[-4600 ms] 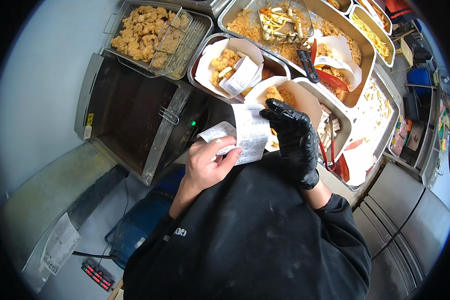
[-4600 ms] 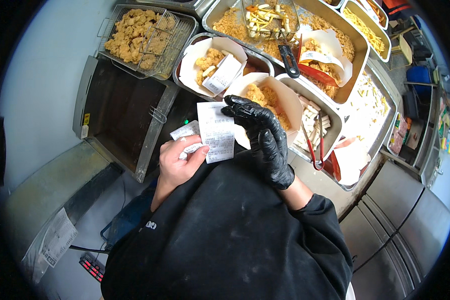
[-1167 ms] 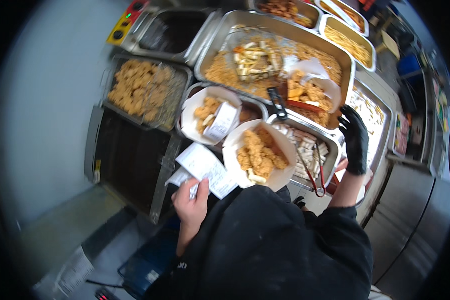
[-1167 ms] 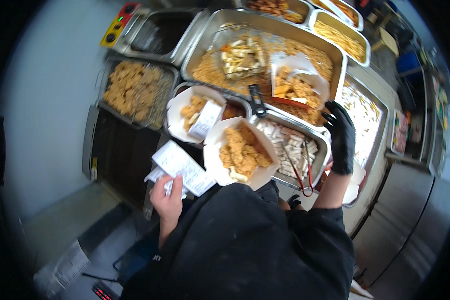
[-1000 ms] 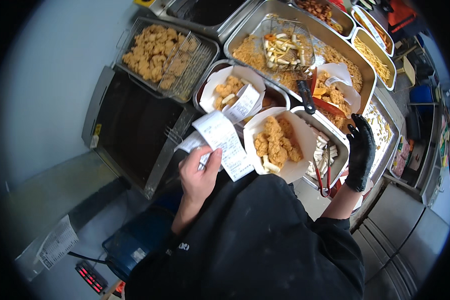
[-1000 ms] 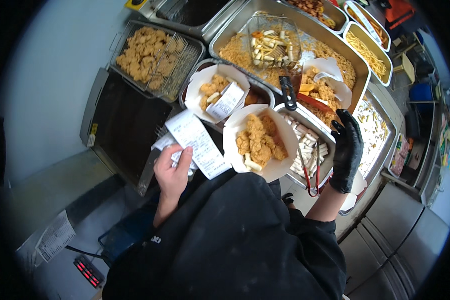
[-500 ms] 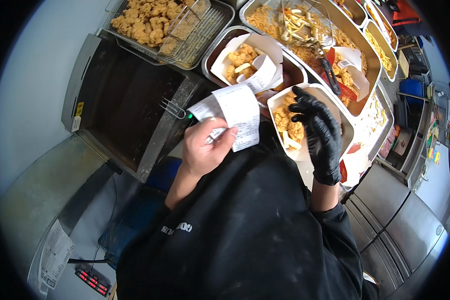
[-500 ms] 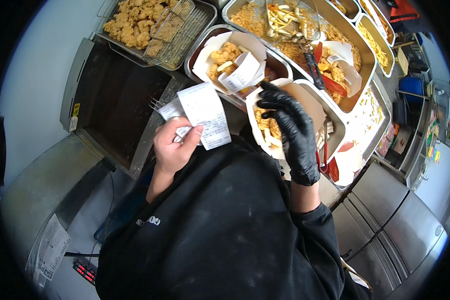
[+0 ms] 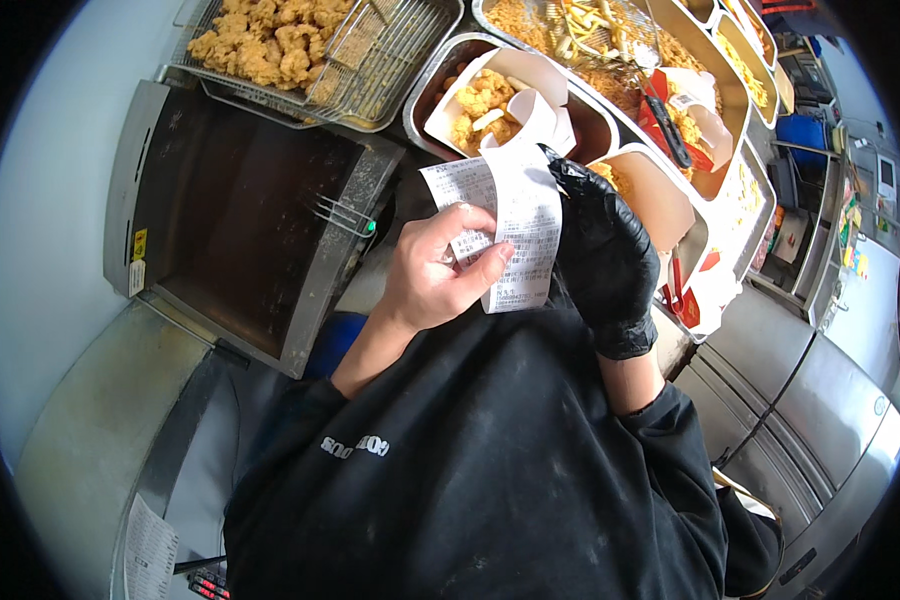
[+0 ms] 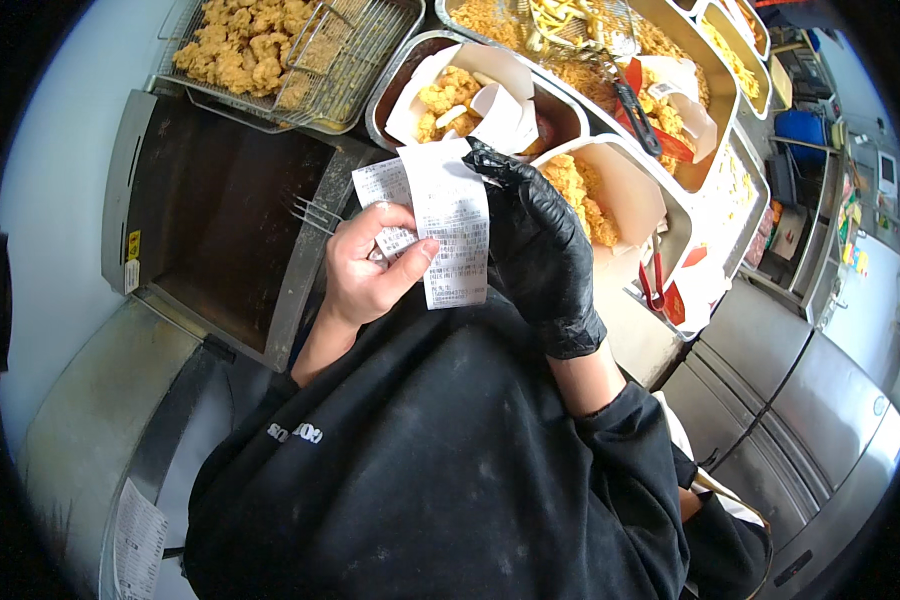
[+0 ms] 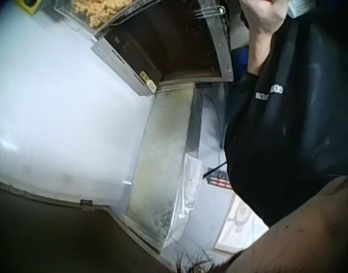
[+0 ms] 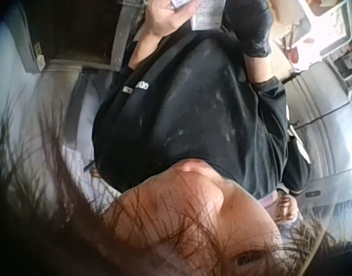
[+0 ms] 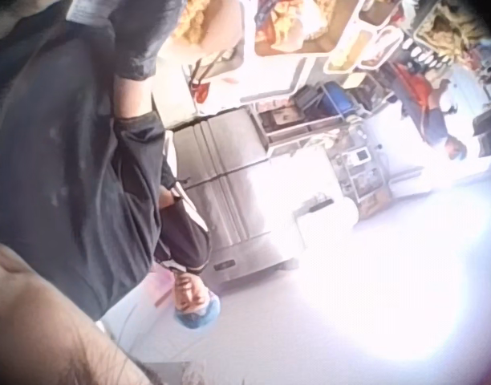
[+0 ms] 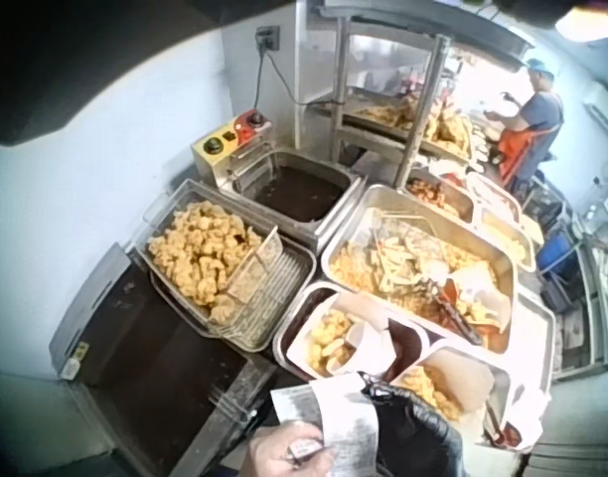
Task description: The person assembles food orders in a commercial kitchen. They use tongs to place fried chicken and fries into paper containers, then add sauces from squeeze bottles. The person handles order receipts and coordinates with a coworker preparing rice bowls.
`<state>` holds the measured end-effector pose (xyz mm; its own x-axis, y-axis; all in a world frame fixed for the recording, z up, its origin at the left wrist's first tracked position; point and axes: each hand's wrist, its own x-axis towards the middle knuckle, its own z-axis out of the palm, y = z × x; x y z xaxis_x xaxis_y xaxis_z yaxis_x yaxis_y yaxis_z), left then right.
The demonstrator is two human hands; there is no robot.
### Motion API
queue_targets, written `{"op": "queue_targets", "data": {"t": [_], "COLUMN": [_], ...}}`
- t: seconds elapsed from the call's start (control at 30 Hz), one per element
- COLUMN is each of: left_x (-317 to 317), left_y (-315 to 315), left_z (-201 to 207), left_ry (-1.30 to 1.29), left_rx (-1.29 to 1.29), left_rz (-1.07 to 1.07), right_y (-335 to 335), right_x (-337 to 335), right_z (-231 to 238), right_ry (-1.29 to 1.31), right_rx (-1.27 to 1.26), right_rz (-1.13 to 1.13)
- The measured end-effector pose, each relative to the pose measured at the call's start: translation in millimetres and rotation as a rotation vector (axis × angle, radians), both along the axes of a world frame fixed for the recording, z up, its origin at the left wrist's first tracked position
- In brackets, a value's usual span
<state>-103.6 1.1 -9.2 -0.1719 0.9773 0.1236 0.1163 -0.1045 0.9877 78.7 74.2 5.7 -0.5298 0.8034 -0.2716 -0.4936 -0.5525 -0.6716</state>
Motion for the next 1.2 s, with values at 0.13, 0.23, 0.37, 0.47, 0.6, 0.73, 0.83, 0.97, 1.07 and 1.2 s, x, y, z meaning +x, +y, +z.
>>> {"op": "queue_targets", "data": {"t": [0.13, 0.23, 0.37, 0.47, 0.6, 0.73, 0.83, 0.97, 1.07, 1.2], "left_x": [12, 25, 42, 59, 80, 95, 110, 121, 119, 111], "left_y": [6, 8, 6, 4, 0, -3, -8, -8, -11, -6], "left_z": [7, 6, 16, 15, 25, 23, 25, 30, 24, 19], "left_ry": [-0.149, -0.235, -0.229, -0.249, -0.303, -0.262, -0.150, -0.219, -0.201, -0.173], "left_rx": [-0.095, -0.124, -0.163, -0.149, -0.159, -0.126, -0.135, -0.183, -0.136, -0.125], "left_rz": [-0.015, 0.004, -0.011, 0.011, 0.042, 0.024, -0.014, 0.019, 0.089, 0.228], "right_y": [4, -1, 1, 0, -5, 1, 6, 10, 21, 30], "right_x": [8, 12, 24, 37, 51, 58, 71, 105, 153, 267], "right_z": [11, 16, 29, 32, -4, 16, 23, 26, 17, -16], "right_ry": [0.213, -0.040, 0.057, 0.027, -0.210, -0.525, -0.529, -0.578, -0.469, -0.601], "right_rx": [-0.133, 0.032, -0.117, -0.145, 0.279, 0.557, 0.606, 0.767, 0.326, 0.274], "right_rz": [0.015, -0.024, -0.054, -0.038, -0.148, -0.219, -0.208, -0.238, -0.397, -0.740]}}
